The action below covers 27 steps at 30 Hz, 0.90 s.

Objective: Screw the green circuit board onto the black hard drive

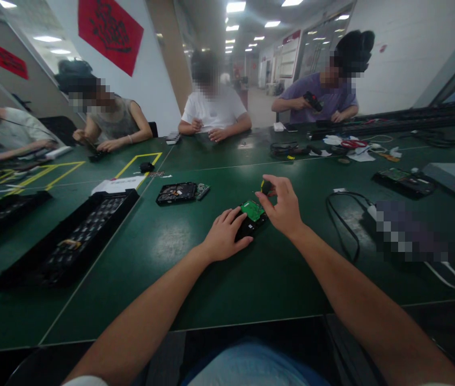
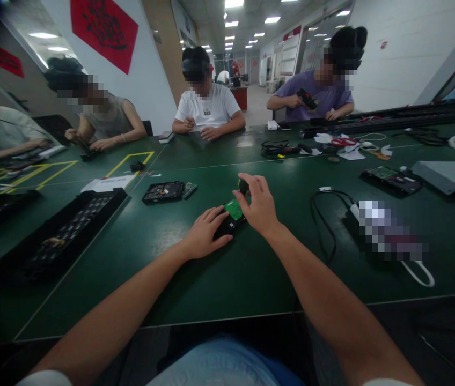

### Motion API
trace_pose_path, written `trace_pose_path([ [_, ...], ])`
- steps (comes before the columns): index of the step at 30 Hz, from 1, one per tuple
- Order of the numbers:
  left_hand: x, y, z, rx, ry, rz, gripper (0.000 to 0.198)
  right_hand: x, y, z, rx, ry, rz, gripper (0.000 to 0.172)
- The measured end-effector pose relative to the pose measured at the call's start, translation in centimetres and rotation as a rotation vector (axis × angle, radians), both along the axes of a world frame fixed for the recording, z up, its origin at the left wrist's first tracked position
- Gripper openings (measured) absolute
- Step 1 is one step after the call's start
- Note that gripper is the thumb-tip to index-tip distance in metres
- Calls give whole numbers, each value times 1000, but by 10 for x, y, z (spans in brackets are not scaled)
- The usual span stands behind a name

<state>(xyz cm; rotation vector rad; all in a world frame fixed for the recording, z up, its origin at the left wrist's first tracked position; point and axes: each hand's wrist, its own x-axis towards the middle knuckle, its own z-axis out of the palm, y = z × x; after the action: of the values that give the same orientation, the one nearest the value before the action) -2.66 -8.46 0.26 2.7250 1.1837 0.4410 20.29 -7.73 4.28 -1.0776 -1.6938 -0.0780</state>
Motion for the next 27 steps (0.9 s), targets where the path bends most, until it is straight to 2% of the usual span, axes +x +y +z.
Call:
trace_pose_path([
  [4, 0, 1, -1, -1, 5, 3, 77, 2, 1, 0, 16, 12, -44, 39],
  [9, 0, 0, -1, 0, 1, 3, 77, 3, 4, -5, -20, 4, 13, 49],
  [17, -1, 0, -1, -4, -2, -2, 77, 1, 0, -2, -67, 19, -37, 53],
  [27, 0, -1, 1, 3, -11, -7, 75, -2, 2, -8, -115, 7, 35, 71],
])
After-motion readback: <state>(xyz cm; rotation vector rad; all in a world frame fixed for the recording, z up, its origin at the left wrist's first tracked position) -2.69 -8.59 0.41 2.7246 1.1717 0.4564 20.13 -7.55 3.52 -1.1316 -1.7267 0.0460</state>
